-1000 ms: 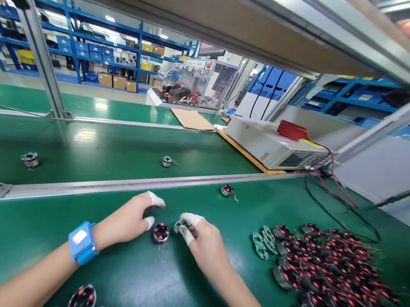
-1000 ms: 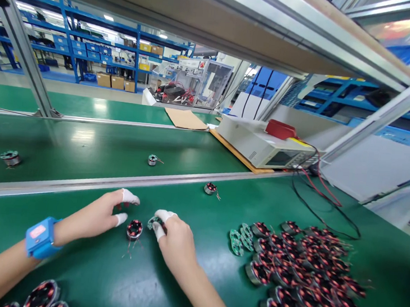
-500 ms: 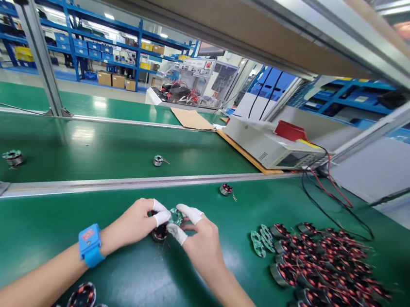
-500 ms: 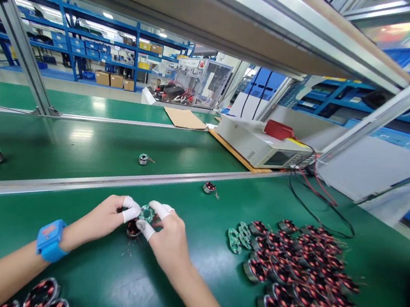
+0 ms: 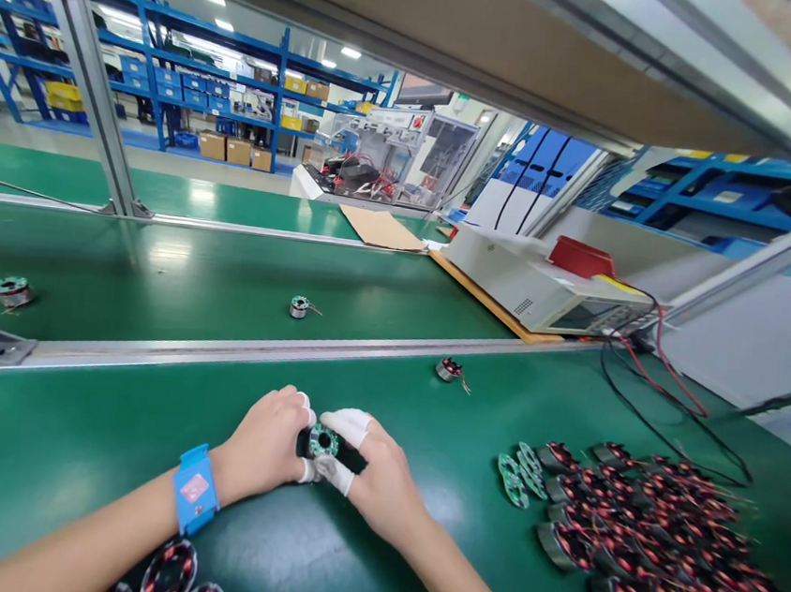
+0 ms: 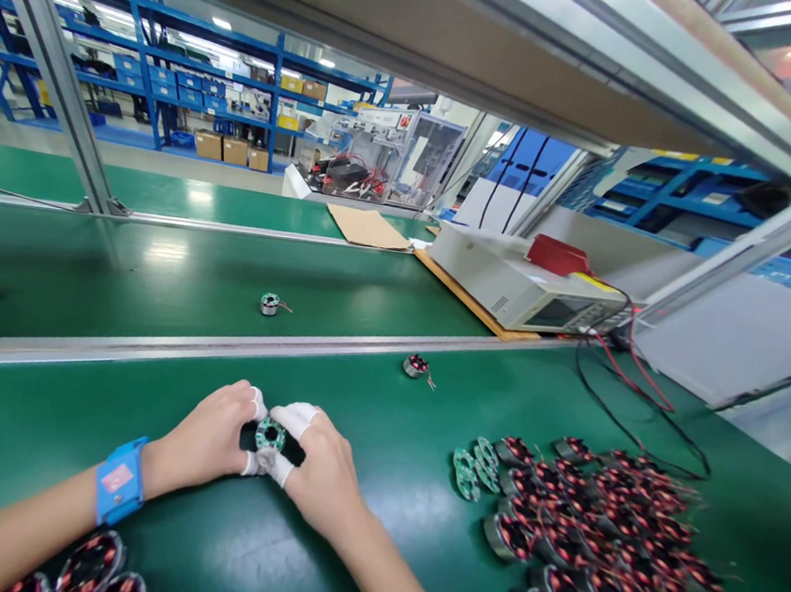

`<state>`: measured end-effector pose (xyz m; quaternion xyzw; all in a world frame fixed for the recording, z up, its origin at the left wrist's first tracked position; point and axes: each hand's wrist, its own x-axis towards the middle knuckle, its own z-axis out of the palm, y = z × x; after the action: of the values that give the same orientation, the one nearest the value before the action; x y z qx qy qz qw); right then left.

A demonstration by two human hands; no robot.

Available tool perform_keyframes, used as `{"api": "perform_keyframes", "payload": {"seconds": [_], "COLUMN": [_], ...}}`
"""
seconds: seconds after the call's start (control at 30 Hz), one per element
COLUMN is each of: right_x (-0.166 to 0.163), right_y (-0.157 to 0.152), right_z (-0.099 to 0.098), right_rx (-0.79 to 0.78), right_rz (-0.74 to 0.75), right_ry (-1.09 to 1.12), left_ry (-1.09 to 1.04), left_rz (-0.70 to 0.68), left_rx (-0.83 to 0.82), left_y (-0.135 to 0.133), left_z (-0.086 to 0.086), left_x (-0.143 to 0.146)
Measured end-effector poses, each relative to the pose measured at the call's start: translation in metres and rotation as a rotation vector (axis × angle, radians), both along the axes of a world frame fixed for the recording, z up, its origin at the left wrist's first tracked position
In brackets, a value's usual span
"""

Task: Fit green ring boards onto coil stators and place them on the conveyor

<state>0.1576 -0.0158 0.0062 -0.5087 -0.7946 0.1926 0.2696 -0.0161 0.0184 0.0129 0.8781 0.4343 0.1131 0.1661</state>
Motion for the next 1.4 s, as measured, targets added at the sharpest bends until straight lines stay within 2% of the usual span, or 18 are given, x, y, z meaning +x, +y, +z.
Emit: {"api": "perform_keyframes", "payload": {"seconds": [0.33,0.7,0.9,1.1,1.2,1.3,1.4], "right_x": [0.006,0.004,-0.006,-0.007,0.001,0.009,0.011], "right_y": [-0.003,-0.003,-0.002,0.002,0.003,0.004,0.005], "right_z": [-0.018,-0.029,-0.009,0.000,-0.001,-0.004,-0.010], "right_rx": [0.197,0.235,0.060,-0.118,-0.233,-0.305,-0.310], "right_rz": [-0.033,-0.091,-0.040,-0.084,0.004,0.124,0.108], "right_ry": [-0.017,-0.068,0.009,0.090,0.215,0.302,0.361], "left_ry": [-0.005,0.021,0.052,-0.026,0.010,0.142,0.200], "left_rz": [0.019,0.021,0.025,-0.034,-0.128,-0.226,-0.312], "left_rx": [0.005,0.034,0.029,-0.051,0.021,0.138,0.266], "left_y": [0.000,-0.001,0.000,-0.006,-0.014,-0.022,-0.025], "left_z": [-0.001,0.000,0.001,0.024,0.029,0.020,0.012], "left_x": [0.001,0.002,0.003,-0.007,-0.008,-0.004,-0.001]}}
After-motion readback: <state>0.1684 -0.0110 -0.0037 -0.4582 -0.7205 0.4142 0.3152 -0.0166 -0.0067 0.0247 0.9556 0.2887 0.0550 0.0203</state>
